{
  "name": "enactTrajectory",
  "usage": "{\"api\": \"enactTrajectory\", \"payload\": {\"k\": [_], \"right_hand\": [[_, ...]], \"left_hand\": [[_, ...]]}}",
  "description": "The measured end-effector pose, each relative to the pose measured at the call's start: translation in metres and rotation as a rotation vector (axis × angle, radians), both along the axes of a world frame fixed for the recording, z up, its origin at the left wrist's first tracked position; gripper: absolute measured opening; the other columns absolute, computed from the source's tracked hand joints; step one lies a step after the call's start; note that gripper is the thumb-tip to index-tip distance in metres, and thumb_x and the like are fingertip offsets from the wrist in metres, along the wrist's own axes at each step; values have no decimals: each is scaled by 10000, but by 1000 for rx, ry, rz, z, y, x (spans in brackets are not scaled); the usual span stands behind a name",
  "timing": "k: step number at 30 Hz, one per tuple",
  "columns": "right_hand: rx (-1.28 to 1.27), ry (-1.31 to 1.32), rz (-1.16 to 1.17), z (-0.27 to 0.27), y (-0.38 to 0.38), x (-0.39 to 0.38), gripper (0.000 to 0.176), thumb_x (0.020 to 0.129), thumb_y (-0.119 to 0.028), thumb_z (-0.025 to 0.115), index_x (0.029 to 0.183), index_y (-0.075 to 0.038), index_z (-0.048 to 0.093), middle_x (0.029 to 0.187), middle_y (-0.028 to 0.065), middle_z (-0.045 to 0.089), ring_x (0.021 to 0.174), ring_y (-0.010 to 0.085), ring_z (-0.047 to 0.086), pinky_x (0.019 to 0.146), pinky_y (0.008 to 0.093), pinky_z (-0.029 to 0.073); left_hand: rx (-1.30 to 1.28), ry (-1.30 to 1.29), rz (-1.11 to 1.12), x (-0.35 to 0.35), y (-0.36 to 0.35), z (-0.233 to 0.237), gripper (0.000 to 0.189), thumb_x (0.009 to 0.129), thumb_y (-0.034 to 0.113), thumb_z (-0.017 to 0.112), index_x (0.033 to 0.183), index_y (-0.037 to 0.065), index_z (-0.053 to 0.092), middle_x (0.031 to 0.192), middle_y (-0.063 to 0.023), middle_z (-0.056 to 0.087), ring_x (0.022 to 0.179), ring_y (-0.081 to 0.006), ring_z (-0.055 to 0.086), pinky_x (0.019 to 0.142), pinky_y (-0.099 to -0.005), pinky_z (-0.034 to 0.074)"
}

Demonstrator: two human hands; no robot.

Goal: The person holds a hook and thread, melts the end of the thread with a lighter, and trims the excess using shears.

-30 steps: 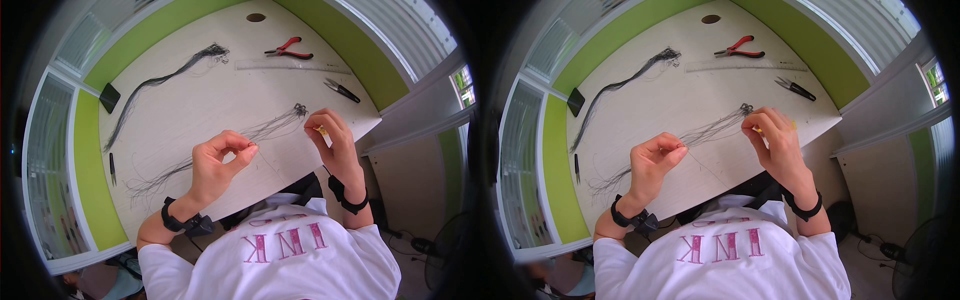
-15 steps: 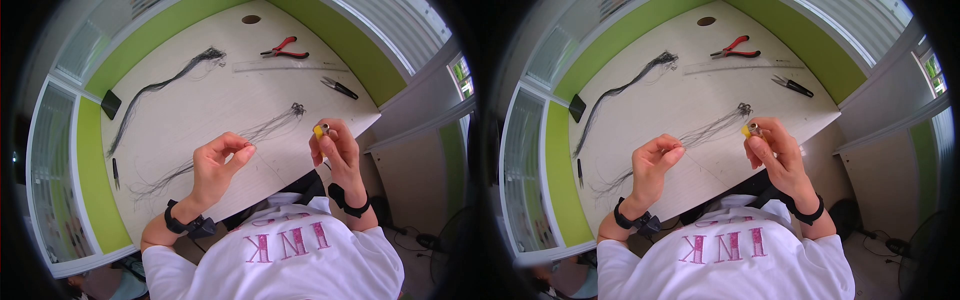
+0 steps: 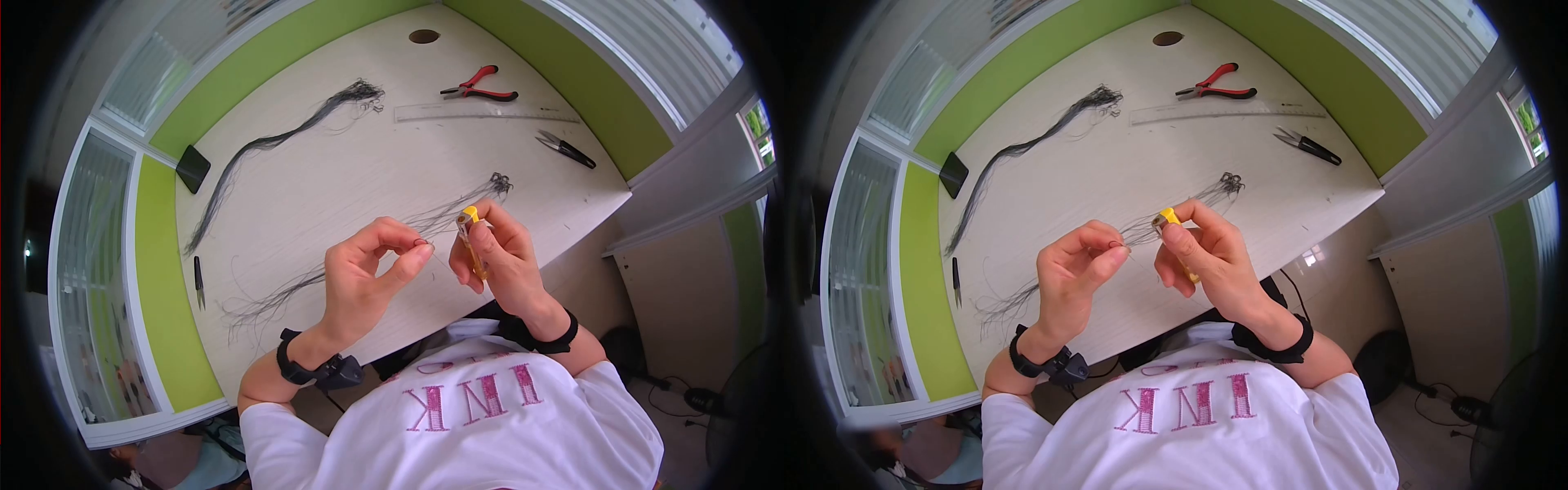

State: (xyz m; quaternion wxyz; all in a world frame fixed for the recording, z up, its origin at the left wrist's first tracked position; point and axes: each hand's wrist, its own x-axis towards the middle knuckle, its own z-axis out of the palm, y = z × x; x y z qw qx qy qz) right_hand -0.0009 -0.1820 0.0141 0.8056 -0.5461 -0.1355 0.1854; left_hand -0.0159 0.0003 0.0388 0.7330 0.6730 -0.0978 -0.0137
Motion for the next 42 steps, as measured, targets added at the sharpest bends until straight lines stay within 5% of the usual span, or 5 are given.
{"api": "enactTrajectory", "payload": {"k": [5, 8, 17, 36, 42], "right_hand": [[4, 85, -127, -11, 6, 2, 555, 934, -515, 402, 598, -76, 457, 547, -33, 372, 518, 55, 263, 483, 224, 206], [-21, 239, -157, 0, 12, 2, 520, 934, -460, 420, 564, -95, 400, 523, -33, 358, 510, 57, 264, 474, 232, 216], [54, 243, -165, -5, 18, -3, 395, 914, -306, 438, 586, -98, 365, 554, -15, 394, 502, 60, 286, 456, 227, 232], [-1, 262, -130, -4, 19, -3, 415, 921, -323, 482, 609, -51, 456, 588, -18, 411, 558, 59, 372, 498, 206, 298], [137, -184, -227, -8, 18, -3, 298, 888, -282, 584, 773, -7, 586, 791, 8, 534, 744, 87, 481, 647, 204, 385]], "left_hand": [[32, 34, 1, 2, 0, -2, 33, 808, 12, 631, 832, -10, 625, 825, -47, 613, 770, -88, 548, 727, -231, 438], [17, 46, -15, 2, 1, -2, 32, 812, 16, 627, 828, -12, 621, 819, -45, 610, 765, -84, 543, 724, -229, 433], [13, 89, -44, 2, 2, 0, 47, 815, 26, 632, 823, -17, 614, 810, -39, 602, 767, -81, 541, 727, -226, 436], [49, 77, -101, 1, 3, -2, 52, 806, 30, 632, 827, -17, 631, 827, -53, 615, 799, -94, 553, 766, -244, 434], [36, 121, -107, 2, 4, -1, 73, 816, 42, 639, 849, -22, 637, 839, -50, 618, 822, -95, 554, 786, -246, 433]]}}
